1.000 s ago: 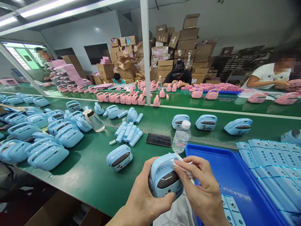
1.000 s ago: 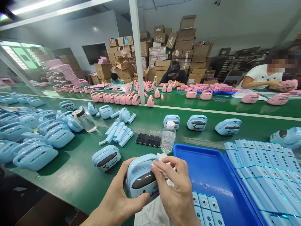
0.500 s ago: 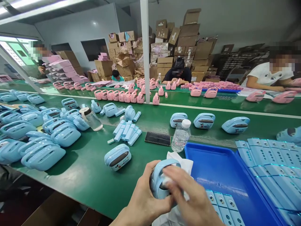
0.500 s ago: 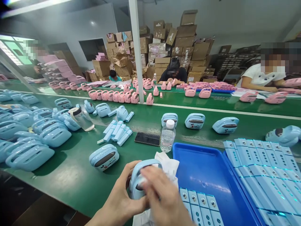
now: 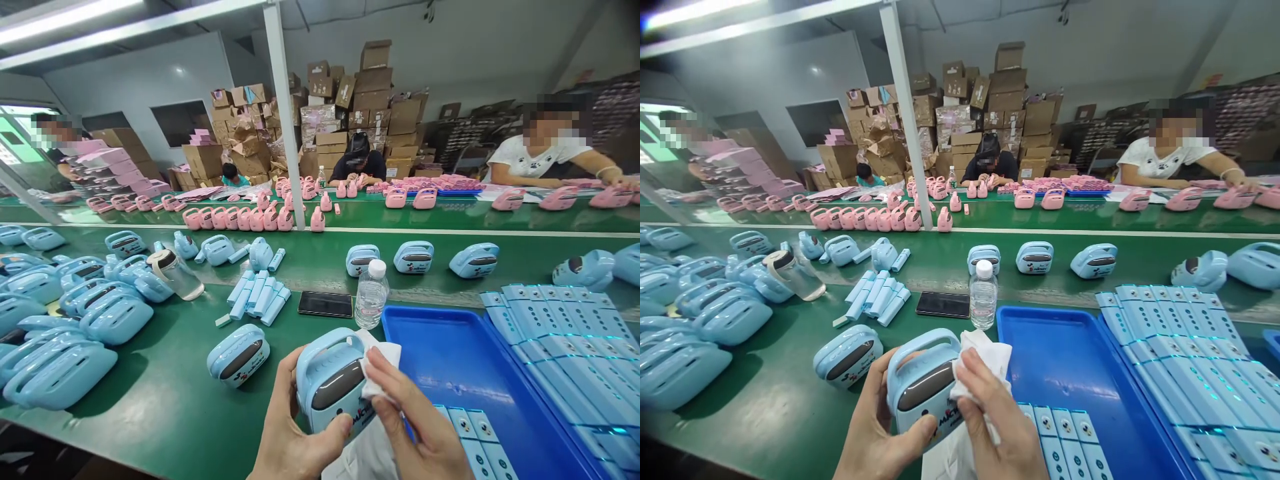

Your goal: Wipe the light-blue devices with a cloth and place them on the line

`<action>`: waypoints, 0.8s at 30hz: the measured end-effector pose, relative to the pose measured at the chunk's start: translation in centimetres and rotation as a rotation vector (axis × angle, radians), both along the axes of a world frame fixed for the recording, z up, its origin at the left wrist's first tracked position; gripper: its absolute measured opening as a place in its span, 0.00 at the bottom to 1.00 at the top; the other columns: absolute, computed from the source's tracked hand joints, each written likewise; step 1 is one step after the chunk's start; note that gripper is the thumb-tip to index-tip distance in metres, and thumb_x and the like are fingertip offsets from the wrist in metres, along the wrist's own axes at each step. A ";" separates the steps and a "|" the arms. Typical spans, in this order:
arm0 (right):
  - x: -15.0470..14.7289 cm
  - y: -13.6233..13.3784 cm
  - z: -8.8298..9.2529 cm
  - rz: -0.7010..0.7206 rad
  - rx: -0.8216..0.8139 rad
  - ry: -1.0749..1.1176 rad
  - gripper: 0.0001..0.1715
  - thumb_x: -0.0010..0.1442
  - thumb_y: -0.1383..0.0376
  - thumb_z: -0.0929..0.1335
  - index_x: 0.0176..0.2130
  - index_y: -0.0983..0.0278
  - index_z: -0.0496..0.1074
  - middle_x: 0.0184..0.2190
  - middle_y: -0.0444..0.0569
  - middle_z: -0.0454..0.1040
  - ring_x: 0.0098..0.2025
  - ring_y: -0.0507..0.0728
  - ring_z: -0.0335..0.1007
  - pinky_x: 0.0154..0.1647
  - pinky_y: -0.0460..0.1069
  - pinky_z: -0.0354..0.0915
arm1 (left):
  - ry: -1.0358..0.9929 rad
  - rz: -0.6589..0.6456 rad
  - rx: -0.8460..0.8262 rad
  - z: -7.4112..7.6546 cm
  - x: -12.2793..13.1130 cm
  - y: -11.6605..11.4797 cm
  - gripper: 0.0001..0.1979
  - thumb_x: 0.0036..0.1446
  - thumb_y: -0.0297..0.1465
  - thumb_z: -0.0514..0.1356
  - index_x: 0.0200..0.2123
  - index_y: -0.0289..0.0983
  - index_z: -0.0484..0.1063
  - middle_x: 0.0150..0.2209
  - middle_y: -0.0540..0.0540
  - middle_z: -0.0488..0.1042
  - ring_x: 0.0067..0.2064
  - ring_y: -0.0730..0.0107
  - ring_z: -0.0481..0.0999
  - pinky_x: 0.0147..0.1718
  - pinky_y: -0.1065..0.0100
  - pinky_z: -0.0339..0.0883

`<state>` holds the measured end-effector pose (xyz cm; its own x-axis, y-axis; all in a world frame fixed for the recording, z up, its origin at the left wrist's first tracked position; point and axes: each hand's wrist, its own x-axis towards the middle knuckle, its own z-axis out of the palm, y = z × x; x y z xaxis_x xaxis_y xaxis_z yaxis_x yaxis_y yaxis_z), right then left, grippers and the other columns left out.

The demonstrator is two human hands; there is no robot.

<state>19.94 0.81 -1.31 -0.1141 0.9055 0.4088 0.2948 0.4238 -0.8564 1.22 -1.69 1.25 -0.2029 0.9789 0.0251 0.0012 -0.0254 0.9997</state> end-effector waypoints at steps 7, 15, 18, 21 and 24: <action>-0.1 0.3 1.2 0.037 -0.481 0.222 0.33 0.67 0.44 0.70 0.65 0.52 0.70 0.67 0.47 0.72 0.68 0.64 0.67 0.64 0.52 0.71 | 0.052 0.098 0.115 -0.9 0.6 -0.5 0.36 0.46 0.39 0.73 0.59 0.47 0.66 0.52 0.48 0.78 0.52 0.57 0.80 0.51 0.63 0.76; 1.1 2.3 1.8 0.334 -0.461 0.292 0.42 0.59 0.43 0.76 0.65 0.56 0.69 0.65 0.54 0.73 0.67 0.69 0.68 0.66 0.60 0.66 | -0.029 0.017 0.251 -1.0 0.7 -0.7 0.37 0.44 0.33 0.72 0.58 0.49 0.67 0.49 0.50 0.80 0.46 0.60 0.81 0.45 0.66 0.75; 0.2 2.2 2.4 0.270 -0.508 0.261 0.41 0.58 0.43 0.77 0.64 0.56 0.71 0.65 0.52 0.74 0.67 0.69 0.67 0.68 0.59 0.64 | -0.137 0.012 0.097 0.2 0.6 -0.4 0.36 0.44 0.37 0.72 0.57 0.46 0.66 0.47 0.48 0.82 0.45 0.59 0.82 0.44 0.67 0.76; -1.2 2.0 2.2 0.119 -0.528 0.200 0.42 0.60 0.38 0.73 0.64 0.54 0.70 0.67 0.51 0.71 0.70 0.69 0.63 0.68 0.59 0.64 | -0.184 0.055 0.062 1.0 1.0 0.3 0.35 0.44 0.44 0.73 0.55 0.44 0.68 0.45 0.46 0.84 0.45 0.55 0.83 0.46 0.63 0.76; -2.8 1.5 0.8 -0.023 -0.351 0.142 0.34 0.68 0.40 0.67 0.64 0.53 0.69 0.72 0.50 0.65 0.72 0.70 0.60 0.70 0.64 0.62 | -0.163 0.164 0.034 0.4 1.8 0.9 0.35 0.40 0.46 0.75 0.51 0.43 0.70 0.41 0.48 0.85 0.41 0.57 0.83 0.43 0.64 0.76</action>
